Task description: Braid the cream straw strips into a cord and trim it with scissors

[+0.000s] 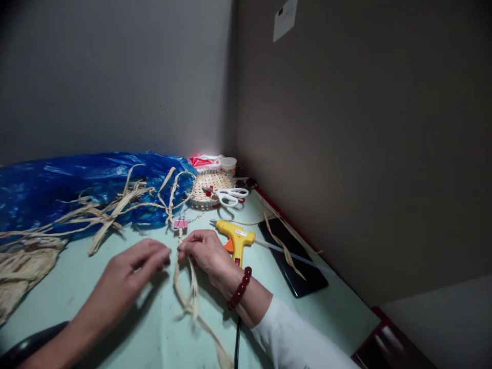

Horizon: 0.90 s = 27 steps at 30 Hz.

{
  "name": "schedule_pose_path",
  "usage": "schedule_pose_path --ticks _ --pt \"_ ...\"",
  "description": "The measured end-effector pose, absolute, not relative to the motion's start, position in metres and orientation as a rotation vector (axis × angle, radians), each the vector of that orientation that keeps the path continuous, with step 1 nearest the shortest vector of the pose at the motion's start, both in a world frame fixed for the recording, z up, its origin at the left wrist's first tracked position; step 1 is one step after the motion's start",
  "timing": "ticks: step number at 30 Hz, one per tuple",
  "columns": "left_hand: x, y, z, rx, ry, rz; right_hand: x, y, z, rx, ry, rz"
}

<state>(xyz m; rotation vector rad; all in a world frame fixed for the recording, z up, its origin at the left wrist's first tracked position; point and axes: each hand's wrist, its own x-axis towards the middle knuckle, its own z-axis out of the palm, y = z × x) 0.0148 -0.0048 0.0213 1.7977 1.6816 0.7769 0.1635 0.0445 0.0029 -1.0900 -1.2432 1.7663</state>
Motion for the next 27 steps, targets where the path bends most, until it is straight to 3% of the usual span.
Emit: schedule_pose_path --ticks 2,5,15,22,27 --pt "0.011 0.008 0.02 1.361 1.449 0.91 0.163 0.044 0.002 -1.092 -1.252 1.762" --pt "0.011 0.019 0.01 1.068 1.197 0.836 0.162 0.043 0.0 -1.105 -1.301 1.74" --pt "0.009 0.02 -0.006 1.268 1.41 0.815 0.169 0.04 0.001 -1.196 -1.755 1.352" --pt "0.008 0.02 -0.009 1.408 1.504 0.873 0.17 0.028 0.01 -1.429 -2.196 0.659" --pt "0.01 0.019 -0.01 1.26 1.462 0.846 0.174 0.028 0.014 -1.424 -2.228 0.642"
